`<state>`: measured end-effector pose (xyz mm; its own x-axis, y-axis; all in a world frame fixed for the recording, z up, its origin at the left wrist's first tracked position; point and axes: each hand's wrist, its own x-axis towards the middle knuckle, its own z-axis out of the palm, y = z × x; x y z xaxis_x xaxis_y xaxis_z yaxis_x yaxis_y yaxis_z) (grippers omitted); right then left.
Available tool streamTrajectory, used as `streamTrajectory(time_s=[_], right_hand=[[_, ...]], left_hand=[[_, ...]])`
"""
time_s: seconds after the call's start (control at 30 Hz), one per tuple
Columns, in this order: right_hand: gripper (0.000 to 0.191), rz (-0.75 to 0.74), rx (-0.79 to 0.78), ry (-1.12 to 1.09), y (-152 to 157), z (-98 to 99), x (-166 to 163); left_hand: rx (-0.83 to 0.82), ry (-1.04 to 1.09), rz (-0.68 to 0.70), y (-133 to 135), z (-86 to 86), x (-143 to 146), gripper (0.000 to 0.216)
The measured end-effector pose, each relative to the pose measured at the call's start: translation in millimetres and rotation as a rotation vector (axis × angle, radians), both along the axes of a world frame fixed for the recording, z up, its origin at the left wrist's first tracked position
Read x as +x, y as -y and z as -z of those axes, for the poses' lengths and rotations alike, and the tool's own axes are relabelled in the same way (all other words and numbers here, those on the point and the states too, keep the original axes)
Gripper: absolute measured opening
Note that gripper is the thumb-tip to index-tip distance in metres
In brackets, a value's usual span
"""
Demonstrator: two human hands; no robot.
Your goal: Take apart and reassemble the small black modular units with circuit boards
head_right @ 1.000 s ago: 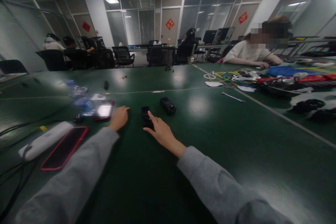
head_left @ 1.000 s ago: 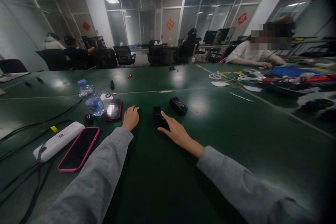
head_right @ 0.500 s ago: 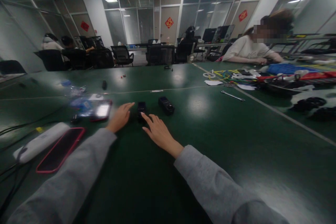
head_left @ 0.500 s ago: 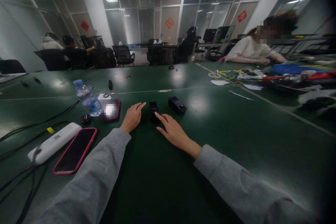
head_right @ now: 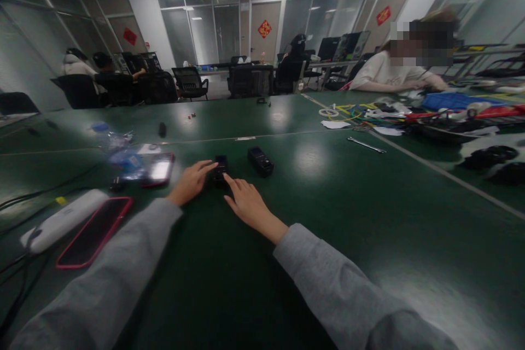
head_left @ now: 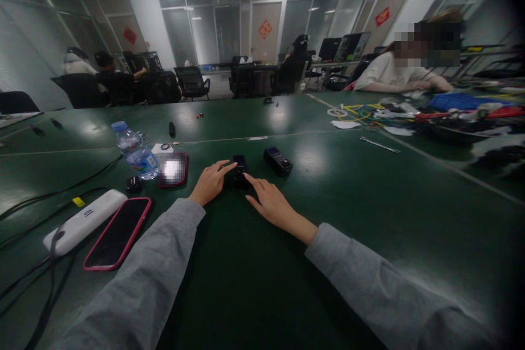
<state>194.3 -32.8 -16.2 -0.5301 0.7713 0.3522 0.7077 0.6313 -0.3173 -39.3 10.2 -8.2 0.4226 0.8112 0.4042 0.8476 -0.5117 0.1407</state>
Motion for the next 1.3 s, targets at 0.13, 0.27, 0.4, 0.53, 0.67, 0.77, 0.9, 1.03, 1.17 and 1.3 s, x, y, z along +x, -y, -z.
streamTrajectory(time_s=[0.13,0.27,0.4,0.53,0.67,0.77,0.9,1.03,1.17,1.3], right_hand=[[0.062,0.003,0.012,0.015,-0.6,2.1,0.3],[0.064,0.005,0.010,0.027,-0.3,2.7,1.4],[0.066,0.015,0.015,0.027,0.3,2.0,0.9],[0.071,0.015,0.028,0.005,0.0,2.5,0.1],[0.072,0.016,0.013,-0.002,-1.4,4.2,0.6],[0.067,0.011,0.017,0.011,-2.3,5.3,1.2],[0.067,0.010,0.018,0.007,-2.7,6.0,1.5],[0.068,0.003,0.010,-0.002,-2.1,5.1,1.5],[0.066,0.006,0.012,0.009,-1.1,3.2,1.6],[0.067,0.009,0.004,0.014,-1.6,3.7,1.7]], left_hand=[[-0.034,0.087,-0.011,0.7,2.0,6.6,0.058],[-0.055,0.133,-0.004,1.1,5.4,10.2,0.058],[-0.058,0.093,0.006,0.3,8.9,10.7,0.063],[-0.026,0.096,-0.053,-3.3,16.6,9.0,0.070],[-0.051,0.054,-0.103,-8.4,25.1,4.7,0.053],[-0.096,-0.010,-0.094,-10.6,27.6,2.6,0.037],[-0.093,-0.029,-0.102,-10.3,26.4,2.9,0.035],[-0.094,-0.031,-0.102,-8.4,23.9,3.9,0.036],[-0.096,-0.032,-0.103,-7.5,22.8,4.0,0.036],[-0.095,-0.033,-0.103,-7.6,23.1,3.8,0.036]])
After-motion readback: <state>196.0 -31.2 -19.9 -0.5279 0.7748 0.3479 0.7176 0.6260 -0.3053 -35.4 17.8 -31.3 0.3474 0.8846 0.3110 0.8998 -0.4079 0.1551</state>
